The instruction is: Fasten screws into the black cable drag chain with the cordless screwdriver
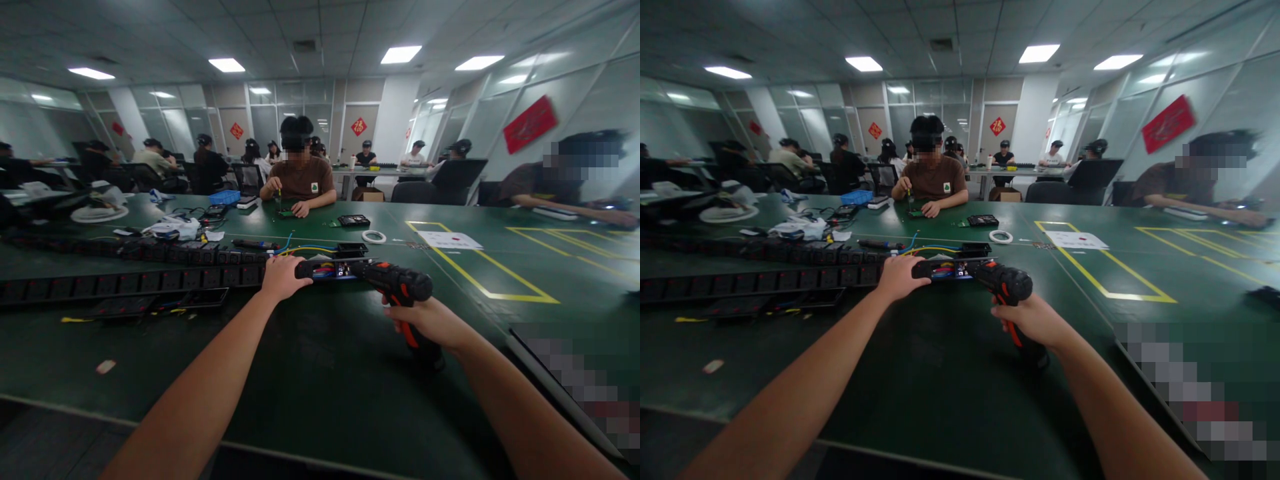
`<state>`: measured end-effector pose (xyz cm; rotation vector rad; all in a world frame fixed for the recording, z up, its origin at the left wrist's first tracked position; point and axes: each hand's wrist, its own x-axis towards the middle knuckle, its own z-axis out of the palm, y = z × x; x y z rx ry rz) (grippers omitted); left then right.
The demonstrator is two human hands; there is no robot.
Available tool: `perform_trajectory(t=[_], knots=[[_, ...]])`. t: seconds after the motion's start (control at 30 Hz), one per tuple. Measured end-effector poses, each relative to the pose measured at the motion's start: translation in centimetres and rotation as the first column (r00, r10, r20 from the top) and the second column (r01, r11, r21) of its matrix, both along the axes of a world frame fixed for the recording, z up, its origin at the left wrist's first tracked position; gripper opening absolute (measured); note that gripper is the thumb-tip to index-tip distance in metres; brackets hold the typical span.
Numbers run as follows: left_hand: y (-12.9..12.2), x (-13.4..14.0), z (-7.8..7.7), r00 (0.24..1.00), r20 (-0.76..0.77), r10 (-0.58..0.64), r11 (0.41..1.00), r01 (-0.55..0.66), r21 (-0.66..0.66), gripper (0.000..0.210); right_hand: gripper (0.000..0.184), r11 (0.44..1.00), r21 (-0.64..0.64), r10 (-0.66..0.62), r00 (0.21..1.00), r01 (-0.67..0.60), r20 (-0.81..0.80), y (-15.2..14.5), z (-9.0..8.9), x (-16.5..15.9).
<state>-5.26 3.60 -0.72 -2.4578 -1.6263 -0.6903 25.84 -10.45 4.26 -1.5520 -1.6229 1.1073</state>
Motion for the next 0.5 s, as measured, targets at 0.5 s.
perform_trajectory(t=[0.5], knots=[[0.17,0.01,-0.28,1.000,0.000,-0.008,1.000,0.008,0.024,0.058,0.047,1.000,-0.018,-0.007,0.999,0.006,-0.053,-0.31,0.54,-0.49]])
